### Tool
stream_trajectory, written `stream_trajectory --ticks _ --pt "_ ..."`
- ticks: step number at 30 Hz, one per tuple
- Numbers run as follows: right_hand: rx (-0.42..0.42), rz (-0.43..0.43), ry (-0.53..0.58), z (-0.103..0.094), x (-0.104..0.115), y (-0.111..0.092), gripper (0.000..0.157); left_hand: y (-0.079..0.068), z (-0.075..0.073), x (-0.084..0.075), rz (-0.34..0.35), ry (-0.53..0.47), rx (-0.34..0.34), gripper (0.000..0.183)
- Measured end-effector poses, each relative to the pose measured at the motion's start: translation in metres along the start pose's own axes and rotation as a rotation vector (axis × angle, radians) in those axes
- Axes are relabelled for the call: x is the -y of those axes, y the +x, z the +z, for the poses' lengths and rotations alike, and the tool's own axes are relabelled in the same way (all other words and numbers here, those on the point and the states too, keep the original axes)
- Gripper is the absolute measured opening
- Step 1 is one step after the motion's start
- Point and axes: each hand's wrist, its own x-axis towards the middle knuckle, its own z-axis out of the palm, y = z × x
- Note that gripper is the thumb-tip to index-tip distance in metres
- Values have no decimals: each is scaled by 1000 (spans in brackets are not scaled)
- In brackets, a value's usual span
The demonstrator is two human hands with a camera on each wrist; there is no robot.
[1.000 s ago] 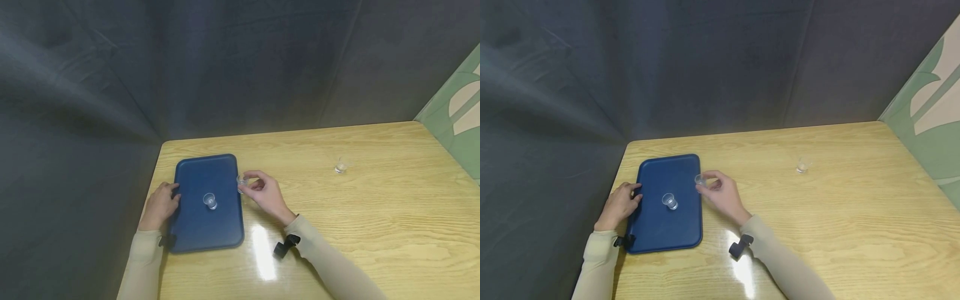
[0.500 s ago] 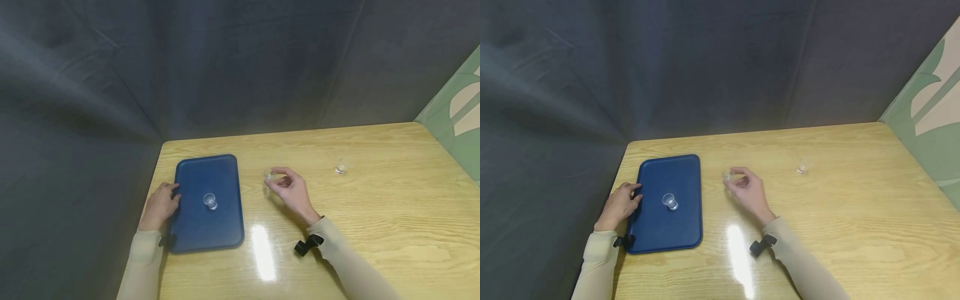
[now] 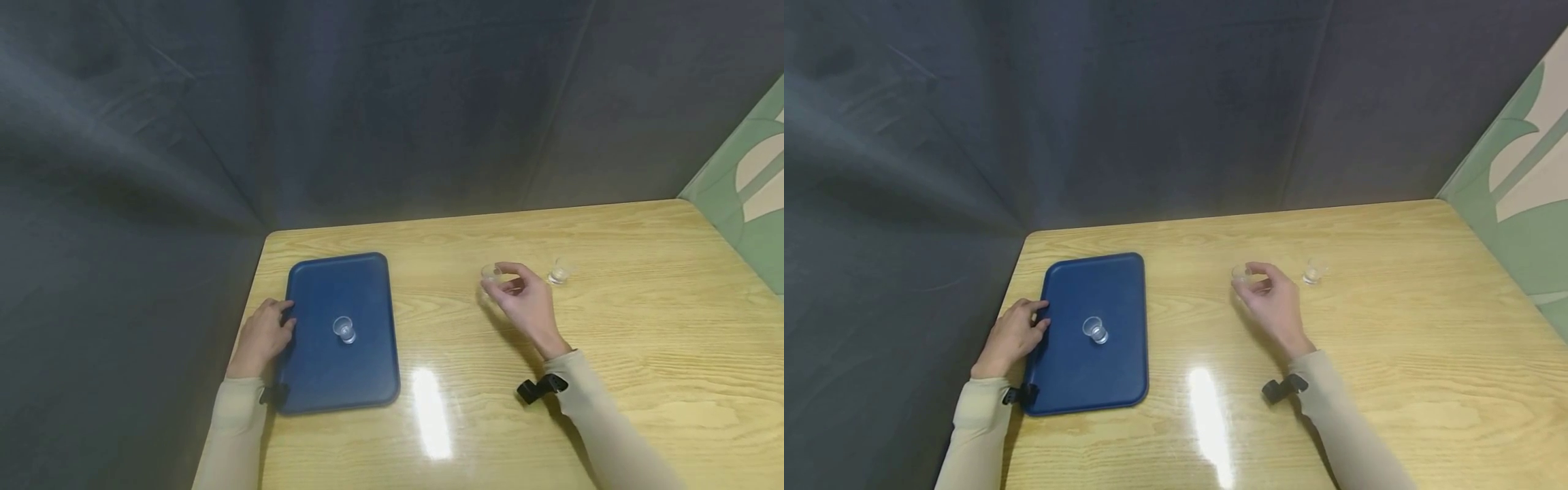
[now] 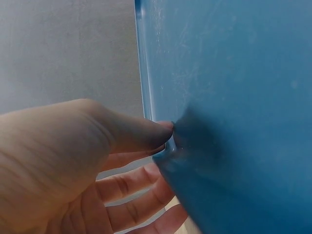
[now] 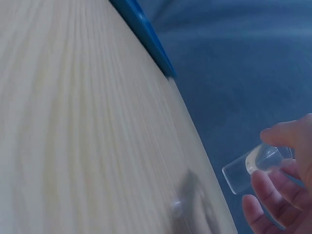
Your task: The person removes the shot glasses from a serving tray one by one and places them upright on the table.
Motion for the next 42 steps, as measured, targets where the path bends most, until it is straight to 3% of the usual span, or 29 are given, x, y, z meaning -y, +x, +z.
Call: stream_trajectory --ticks 12,31,37,42 --pt "-77 64 -80 -44 -29 7 50 -1 0 0 0 7 -4 45" --pt "-107 37 -162 -47 -36 7 48 -1 0 -1 4 7 -9 45" --pt "-87 52 -155 -55 -26 8 48 0 0 -1 7 5 -7 46" --pt "-127 12 -201 -51 -11 7 42 -1 -1 1 11 2 -9 46"
